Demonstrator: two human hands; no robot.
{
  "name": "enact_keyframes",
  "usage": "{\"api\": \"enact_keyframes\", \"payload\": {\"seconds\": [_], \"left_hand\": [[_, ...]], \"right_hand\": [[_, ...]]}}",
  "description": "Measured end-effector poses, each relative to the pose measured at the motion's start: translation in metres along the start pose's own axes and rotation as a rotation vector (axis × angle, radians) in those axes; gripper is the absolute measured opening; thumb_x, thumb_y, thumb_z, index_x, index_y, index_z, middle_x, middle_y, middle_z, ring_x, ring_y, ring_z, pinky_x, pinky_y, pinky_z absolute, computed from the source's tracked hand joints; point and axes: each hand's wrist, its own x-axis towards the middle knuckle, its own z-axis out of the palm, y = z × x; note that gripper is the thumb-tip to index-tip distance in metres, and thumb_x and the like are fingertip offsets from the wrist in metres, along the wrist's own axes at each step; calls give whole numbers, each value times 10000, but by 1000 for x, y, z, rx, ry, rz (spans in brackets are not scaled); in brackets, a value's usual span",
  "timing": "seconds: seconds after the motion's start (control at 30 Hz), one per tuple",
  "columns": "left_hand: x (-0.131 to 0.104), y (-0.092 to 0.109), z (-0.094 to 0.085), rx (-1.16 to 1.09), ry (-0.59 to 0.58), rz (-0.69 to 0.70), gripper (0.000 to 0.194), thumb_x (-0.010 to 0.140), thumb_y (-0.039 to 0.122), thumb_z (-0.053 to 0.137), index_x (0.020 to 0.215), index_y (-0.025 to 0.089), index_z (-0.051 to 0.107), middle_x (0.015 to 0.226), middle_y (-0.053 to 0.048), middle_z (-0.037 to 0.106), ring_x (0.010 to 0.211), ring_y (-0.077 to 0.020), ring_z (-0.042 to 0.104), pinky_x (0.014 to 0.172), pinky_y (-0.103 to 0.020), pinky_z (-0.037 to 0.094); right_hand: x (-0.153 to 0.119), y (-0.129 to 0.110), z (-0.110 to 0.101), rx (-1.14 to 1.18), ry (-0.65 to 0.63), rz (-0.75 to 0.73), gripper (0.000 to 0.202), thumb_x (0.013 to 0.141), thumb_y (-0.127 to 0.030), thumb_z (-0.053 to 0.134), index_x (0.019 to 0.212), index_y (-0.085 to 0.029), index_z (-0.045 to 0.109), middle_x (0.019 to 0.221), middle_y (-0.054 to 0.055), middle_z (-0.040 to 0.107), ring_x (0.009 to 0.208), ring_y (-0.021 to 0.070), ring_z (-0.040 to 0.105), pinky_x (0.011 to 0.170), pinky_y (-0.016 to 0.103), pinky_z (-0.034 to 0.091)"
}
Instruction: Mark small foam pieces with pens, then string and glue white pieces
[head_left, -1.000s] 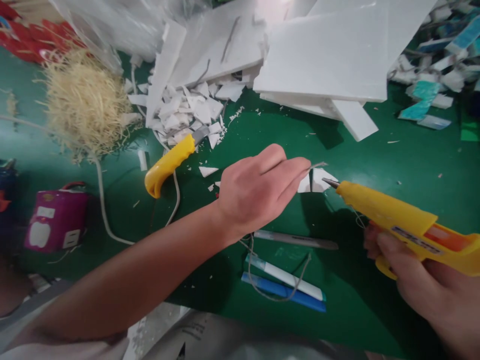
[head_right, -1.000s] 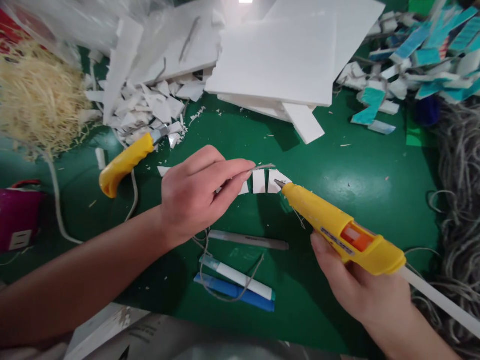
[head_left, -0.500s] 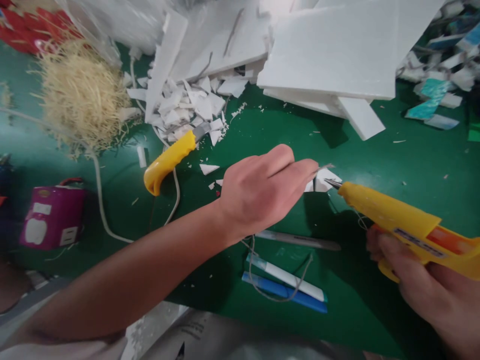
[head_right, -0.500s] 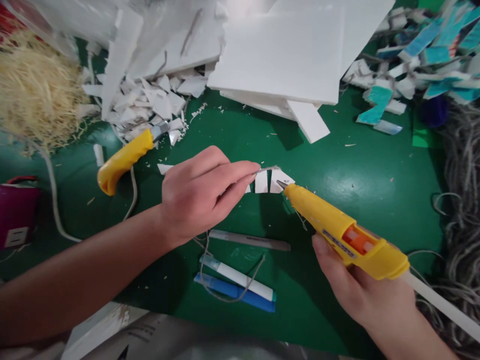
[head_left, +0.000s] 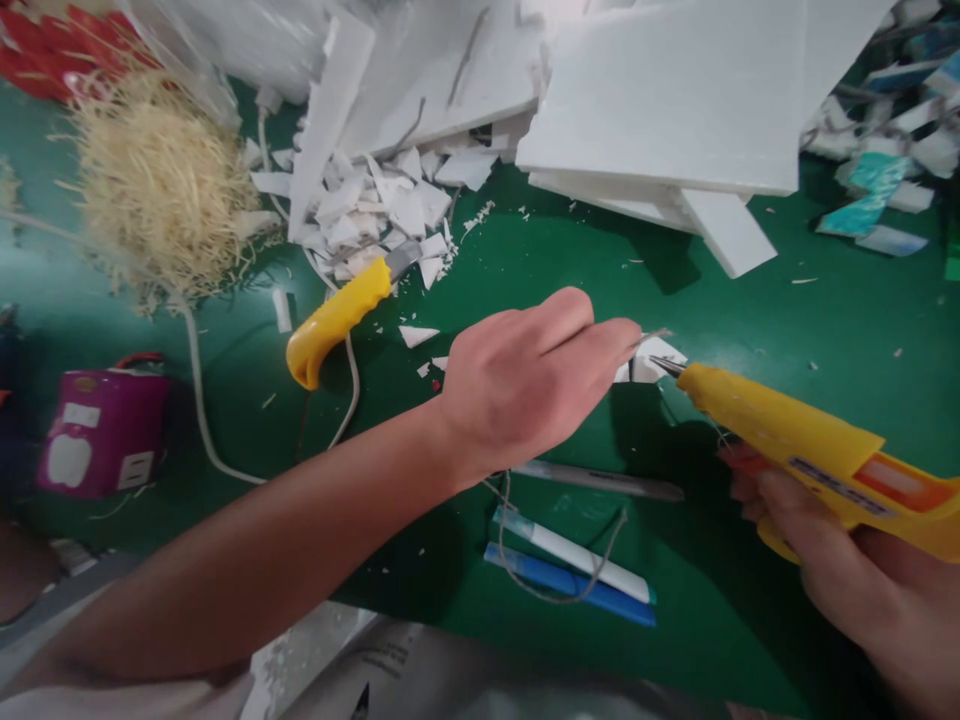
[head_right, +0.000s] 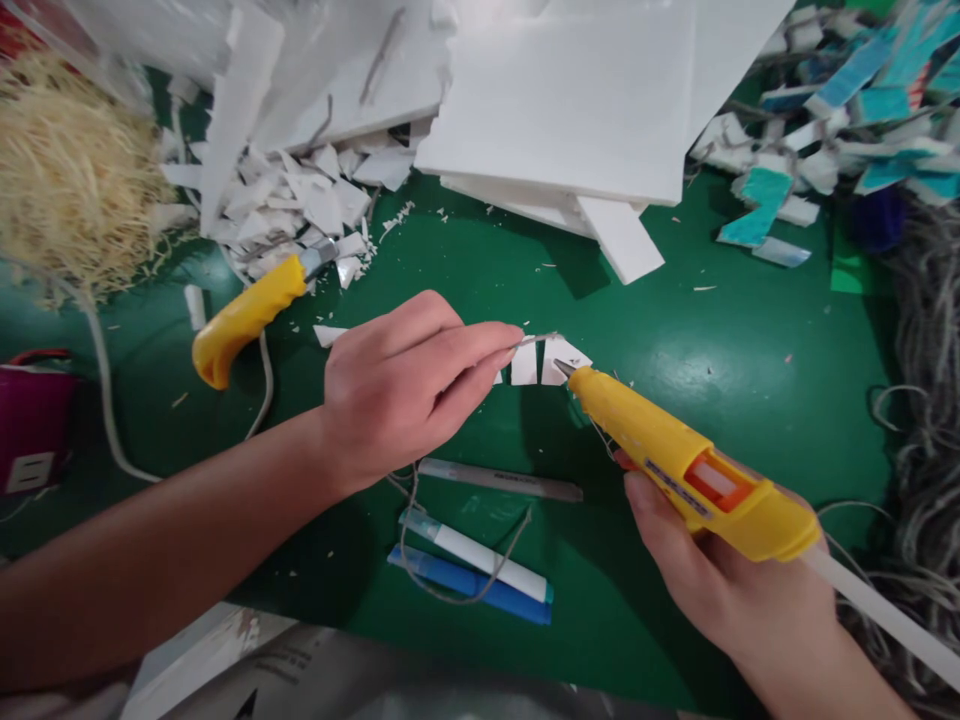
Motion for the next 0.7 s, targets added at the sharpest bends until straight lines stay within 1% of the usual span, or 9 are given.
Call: {"api": "enact_keyframes", "payload": {"seconds": [0.1, 0.2, 0.3, 0.37, 0.47, 0.6, 0.7], "left_hand": [[0, 0, 0, 19, -8, 1, 270, 1053, 243, 502, 926, 212, 738, 722, 31, 603, 604, -60, 526, 563, -217, 369], [1, -1, 1, 22, 1, 16, 270, 1051, 252, 511, 909, 207, 737, 719, 32, 605, 592, -59, 521, 552, -215, 364], [1, -1, 1, 29, -6, 16, 283, 1052, 265, 504, 879, 217, 723, 721, 39, 602, 585, -58, 509, 546, -213, 355], [1, -1, 1, 30, -18, 13, 288, 1050, 261, 497, 863, 221, 713, 728, 39, 601, 589, -62, 505, 549, -218, 356], [1, -1, 1, 29, -36, 5, 287, 1045, 259, 496, 853, 222, 706, 732, 35, 592, 591, -70, 496, 549, -227, 359], [1, -1, 2, 62, -110, -14, 304, 1045, 253, 470, 852, 237, 704, 731, 33, 579, 590, -73, 479, 539, -219, 336], [1, -1, 3, 75, -131, -7, 293, 1038, 246, 471, 859, 240, 703, 729, 33, 574, 580, -76, 467, 532, -221, 313]], "right_hand": [[-1, 9, 1, 64, -25, 34, 535, 843, -758, 560, 886, -258, 748, 774, 78, 787, 616, 274, 746, 556, 366, 636], [0, 12, -1, -1, -22, 16, 528, 861, -749, 545, 848, -257, 736, 774, 70, 775, 662, 269, 751, 564, 350, 620], [2, 7, -3, -65, -16, -63, 553, 876, -765, 509, 773, -260, 710, 739, 63, 759, 661, 253, 740, 511, 314, 572], [3, 4, -3, -83, -14, -100, 572, 873, -782, 496, 777, -262, 712, 729, 60, 757, 664, 250, 738, 501, 305, 559], [5, 1, -2, -94, 9, -80, 663, 848, -853, 433, 794, -260, 725, 696, 63, 741, 633, 253, 727, 496, 321, 557], [7, -4, -4, -104, 2, -34, 721, 809, -910, 387, 702, -271, 703, 643, 62, 718, 579, 244, 701, 463, 317, 546], [9, -7, -6, -109, -8, -32, 740, 790, -932, 372, 666, -276, 691, 622, 60, 713, 560, 242, 694, 442, 313, 541]]}}
